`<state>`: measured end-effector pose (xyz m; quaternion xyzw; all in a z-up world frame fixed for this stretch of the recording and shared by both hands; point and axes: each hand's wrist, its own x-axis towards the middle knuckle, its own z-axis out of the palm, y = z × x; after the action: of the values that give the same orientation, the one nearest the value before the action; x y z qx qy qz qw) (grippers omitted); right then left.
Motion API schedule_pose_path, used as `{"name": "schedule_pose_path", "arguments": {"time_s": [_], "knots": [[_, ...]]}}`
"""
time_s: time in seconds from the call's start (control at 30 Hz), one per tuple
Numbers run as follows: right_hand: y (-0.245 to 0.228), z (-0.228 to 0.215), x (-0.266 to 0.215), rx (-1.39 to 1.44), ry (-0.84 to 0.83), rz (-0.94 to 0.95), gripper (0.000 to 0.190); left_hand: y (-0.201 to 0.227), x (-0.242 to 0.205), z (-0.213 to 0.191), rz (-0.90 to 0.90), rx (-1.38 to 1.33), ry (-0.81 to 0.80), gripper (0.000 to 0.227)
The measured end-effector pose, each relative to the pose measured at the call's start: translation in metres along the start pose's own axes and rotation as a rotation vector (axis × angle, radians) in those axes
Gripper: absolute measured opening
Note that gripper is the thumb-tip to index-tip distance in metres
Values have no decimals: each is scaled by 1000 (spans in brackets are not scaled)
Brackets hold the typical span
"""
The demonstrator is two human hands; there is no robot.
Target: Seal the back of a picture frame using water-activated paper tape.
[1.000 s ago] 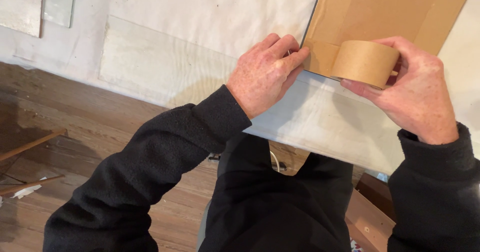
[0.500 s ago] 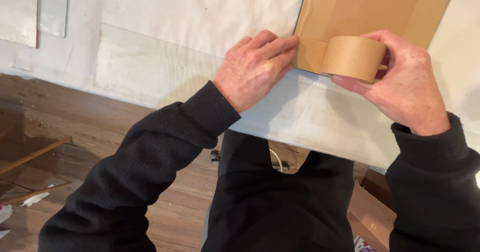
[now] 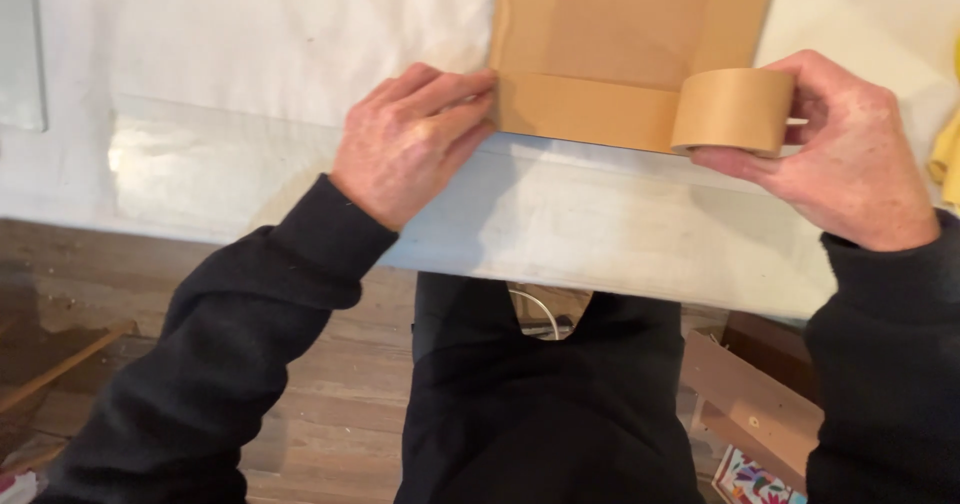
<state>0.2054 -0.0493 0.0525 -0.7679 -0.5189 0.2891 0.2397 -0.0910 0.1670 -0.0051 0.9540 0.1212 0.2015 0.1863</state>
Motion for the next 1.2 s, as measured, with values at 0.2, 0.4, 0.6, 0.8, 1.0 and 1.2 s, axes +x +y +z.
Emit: {"name": "schedule_pose_path", "arguments": {"time_s": [0.2,0.4,0.6,0.8,1.0,1.2], "knots": [[21,-25,-21,-162,26,-11,60,6,4,-6,-16,12,-23,21],[20,-34,-27,-281,30,-55,63,7,7,-8,-19,25,-73,23],[43,-31,-31,-272,-2,-71,65,11,10,-13,-50,37,-110,23],[48,-29,-31,-291,-25,-76,65,11,9,-12,-61,25,-131,22],[38,-29,-31,-332,-50,-13,65,11,9,-13,-61,33,-134,22],[31,-28,-28,-449,-90,12,68,10,10,-15,-56,35,-128,23]]}}
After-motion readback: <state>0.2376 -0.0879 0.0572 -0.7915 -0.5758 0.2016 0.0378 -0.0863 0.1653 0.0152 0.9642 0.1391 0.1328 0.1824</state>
